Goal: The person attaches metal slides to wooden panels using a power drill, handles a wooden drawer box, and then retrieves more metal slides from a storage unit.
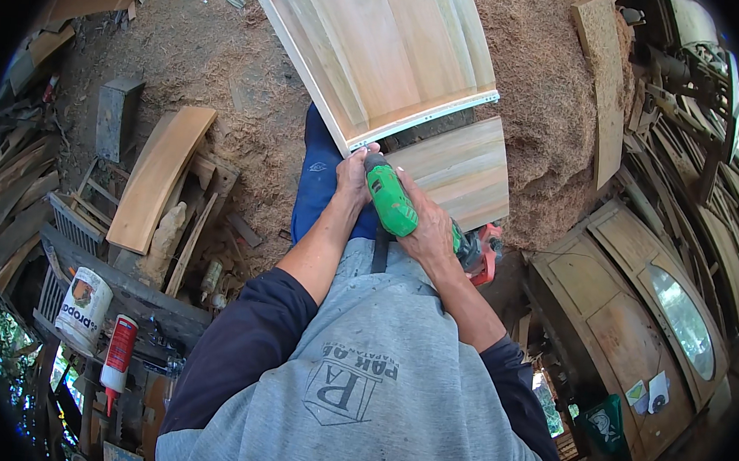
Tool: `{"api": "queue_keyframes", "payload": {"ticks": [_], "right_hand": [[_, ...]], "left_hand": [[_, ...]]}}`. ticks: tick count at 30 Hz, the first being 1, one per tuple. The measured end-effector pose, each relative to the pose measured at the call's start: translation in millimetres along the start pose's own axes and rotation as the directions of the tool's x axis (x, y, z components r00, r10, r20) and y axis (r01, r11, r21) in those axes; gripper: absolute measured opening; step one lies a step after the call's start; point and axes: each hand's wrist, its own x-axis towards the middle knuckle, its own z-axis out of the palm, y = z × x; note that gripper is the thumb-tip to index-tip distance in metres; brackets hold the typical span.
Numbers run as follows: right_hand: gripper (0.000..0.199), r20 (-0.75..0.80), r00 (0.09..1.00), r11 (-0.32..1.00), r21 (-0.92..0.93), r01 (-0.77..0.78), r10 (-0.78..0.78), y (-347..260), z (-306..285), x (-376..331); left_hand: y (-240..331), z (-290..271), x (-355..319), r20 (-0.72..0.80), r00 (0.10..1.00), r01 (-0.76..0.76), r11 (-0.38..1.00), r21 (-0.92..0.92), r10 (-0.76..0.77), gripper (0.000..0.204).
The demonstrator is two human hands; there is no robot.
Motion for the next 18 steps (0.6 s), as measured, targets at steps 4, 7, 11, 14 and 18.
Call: {"api": "queue_keyframes", "payload": {"ticks": [4, 7, 11, 14, 18], "right_hand": [[0.073, 0.012, 1.0, 1.0, -0.021, -0.011, 0.011, 0.5, 0.6, 0.0], [0.074, 0.028, 0.999, 0.999, -0.009, -0.031, 0.031, -0.9, -0.9, 0.2], [0.072, 0.037, 0.999, 0.999, 0.018, -0.033, 0.032, -2.2, -2.4, 0.9], [0.074, 0.052, 0.998, 0.999, -0.022, -0.04, 0.041, -4.0, -4.0, 1.8], [0.073, 0.053, 0.998, 0.999, -0.005, -0.036, 0.037, -3.6, -5.1, 2.5]], "left_hand": [[-0.5, 3.0, -1.4, -0.02, 1.0, 0.018, 1.0, -0.025, -0.018, 0.024], [0.1, 3.0, -0.1, -0.002, 1.0, 0.013, 0.999, -0.031, -0.013, 0.025], [1.3, 3.6, -1.9, -0.025, 0.999, 0.022, 1.0, -0.023, -0.022, 0.025], [1.9, 2.6, -2.0, 0.0, 1.0, 0.013, 1.0, -0.02, -0.013, 0.024], [1.7, 4.2, -1.8, -0.01, 1.0, 0.006, 1.0, -0.022, -0.006, 0.023]]}}
